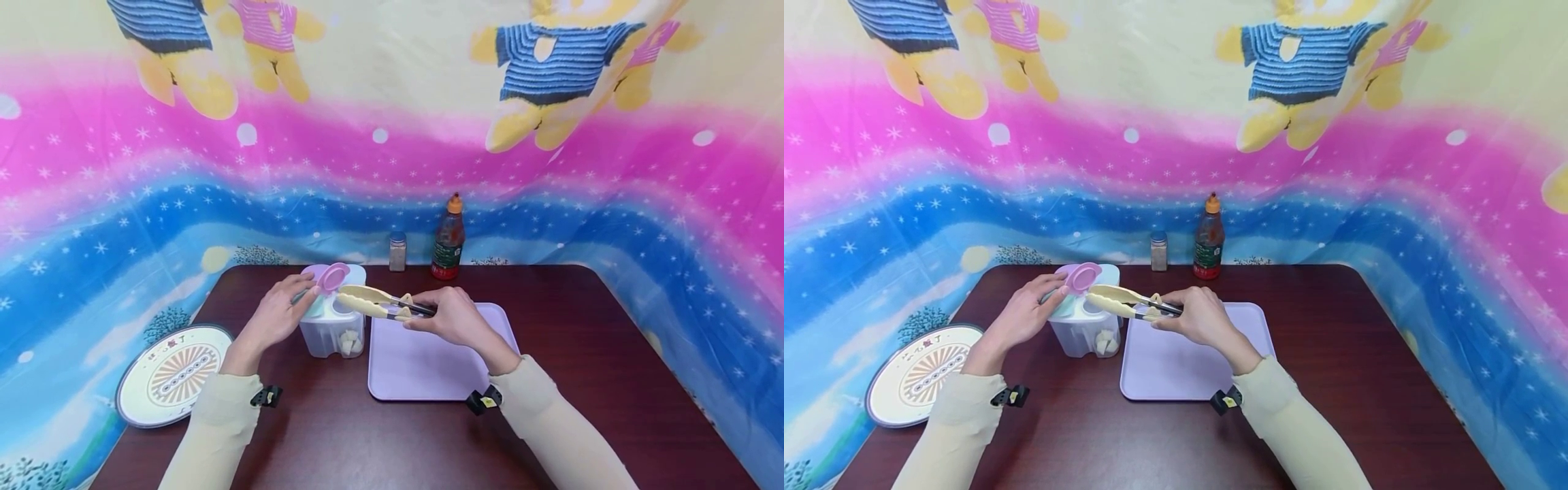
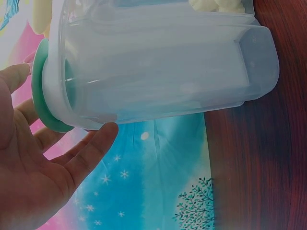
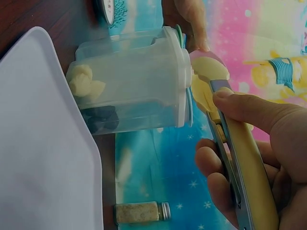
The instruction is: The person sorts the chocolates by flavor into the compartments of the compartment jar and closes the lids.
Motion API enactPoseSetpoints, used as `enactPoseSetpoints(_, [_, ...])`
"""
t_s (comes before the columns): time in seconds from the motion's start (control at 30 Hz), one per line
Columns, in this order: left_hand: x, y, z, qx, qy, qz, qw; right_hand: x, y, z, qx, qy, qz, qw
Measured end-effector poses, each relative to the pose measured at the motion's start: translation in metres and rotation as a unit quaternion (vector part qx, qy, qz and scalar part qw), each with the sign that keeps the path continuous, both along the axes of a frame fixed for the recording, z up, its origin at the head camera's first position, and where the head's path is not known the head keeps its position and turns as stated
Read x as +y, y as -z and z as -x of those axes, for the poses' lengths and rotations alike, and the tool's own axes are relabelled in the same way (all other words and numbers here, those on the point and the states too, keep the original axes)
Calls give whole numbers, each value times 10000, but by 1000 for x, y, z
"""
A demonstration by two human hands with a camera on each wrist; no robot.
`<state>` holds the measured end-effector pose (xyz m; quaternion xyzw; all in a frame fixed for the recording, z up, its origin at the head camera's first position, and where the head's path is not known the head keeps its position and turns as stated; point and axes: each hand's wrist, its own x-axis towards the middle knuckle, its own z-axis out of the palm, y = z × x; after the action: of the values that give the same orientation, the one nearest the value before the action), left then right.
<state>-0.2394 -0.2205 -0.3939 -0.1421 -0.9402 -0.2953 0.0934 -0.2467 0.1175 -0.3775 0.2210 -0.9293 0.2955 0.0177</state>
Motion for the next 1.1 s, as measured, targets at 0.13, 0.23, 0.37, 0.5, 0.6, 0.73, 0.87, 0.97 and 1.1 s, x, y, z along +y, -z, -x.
enactPoseSetpoints(0.13, [0, 0, 0, 19, 3, 5, 10000, 0, 0, 0, -12, 12, -17, 10000])
enactPoseSetpoints(0.23, [0, 0, 0, 36, 2, 14, 10000, 1, -1, 0, 24, 63, -67, 10000])
enactPoseSetpoints(0.37, [1, 0, 0, 49, 11, 17, 10000, 6, -1, 0, 81, 140, -160, 9997])
enactPoseSetpoints(0.5, [0, 0, 0, 73, 22, 6, 10000, 12, 0, 1, 70, 196, -146, 9997])
enactPoseSetpoints(0.6, [0, 0, 0, 68, 25, -1, 10000, 19, 1, 1, 69, 244, -110, 9996])
enactPoseSetpoints(0.73, [0, 1, 0, 47, 27, -20, 10000, 30, 2, 2, 71, 360, -113, 9993])
enactPoseSetpoints(0.87, [-1, 2, 0, 61, 23, -11, 10000, 40, 4, 4, -1, 483, -115, 9988])
enactPoseSetpoints(0.97, [-1, 2, 0, 56, 20, -11, 10000, 48, 7, 6, -32, 539, -71, 9985])
enactPoseSetpoints(1.1, [-1, 2, 0, 44, 24, -12, 10000, 59, 11, 8, -60, 614, 0, 9981])
